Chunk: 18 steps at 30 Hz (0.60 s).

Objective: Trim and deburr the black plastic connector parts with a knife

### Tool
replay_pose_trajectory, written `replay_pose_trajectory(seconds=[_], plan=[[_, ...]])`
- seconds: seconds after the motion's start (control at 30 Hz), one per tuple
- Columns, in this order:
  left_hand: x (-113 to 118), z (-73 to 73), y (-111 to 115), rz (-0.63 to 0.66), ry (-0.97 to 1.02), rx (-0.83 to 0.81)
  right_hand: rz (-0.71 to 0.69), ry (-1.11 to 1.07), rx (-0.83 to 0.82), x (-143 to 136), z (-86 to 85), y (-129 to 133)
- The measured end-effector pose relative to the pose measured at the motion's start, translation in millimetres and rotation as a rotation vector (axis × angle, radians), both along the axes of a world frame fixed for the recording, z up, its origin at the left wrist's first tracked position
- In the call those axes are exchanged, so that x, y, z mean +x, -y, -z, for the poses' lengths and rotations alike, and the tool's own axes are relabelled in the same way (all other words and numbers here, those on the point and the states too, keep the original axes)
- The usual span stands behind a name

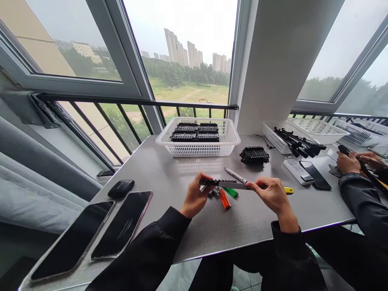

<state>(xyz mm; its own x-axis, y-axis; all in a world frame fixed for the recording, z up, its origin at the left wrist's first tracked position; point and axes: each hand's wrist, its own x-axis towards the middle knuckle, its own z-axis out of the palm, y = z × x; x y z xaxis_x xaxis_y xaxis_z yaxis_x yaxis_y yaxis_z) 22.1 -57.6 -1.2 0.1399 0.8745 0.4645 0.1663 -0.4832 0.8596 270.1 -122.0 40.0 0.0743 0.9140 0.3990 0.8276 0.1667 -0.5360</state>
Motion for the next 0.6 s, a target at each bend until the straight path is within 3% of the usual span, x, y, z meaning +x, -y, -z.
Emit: replay_pose_trajectory(seconds=[0.13,0.3,0.4,0.5,0.6], plan=[[0.6,0.1,1.2,-0.002,0.003,0.009,-0.038,-0.003,0.010,-15.6,2.3,-2.9],[-1.5,-1.6,-0.5,-0.026,0.032,-0.008,-0.019,-0.054,-0.022,6.4,4.1,-2.5],[-0.7,-1.0,-0.2,-0.032,0.037,-0.018,-0.014,-0.204,0.014,11.6,2.6,-1.8],[1.0,1.1,0.9,-0.014,0.022,-0.025,-0.031,-0.422,0.023,-6.7,2.6,-5.3],[1.7,3.7,1.5,0.005,0.012,-0.027,-0.107,-0.553,-0.079,-32.9,4.3,-10.8]])
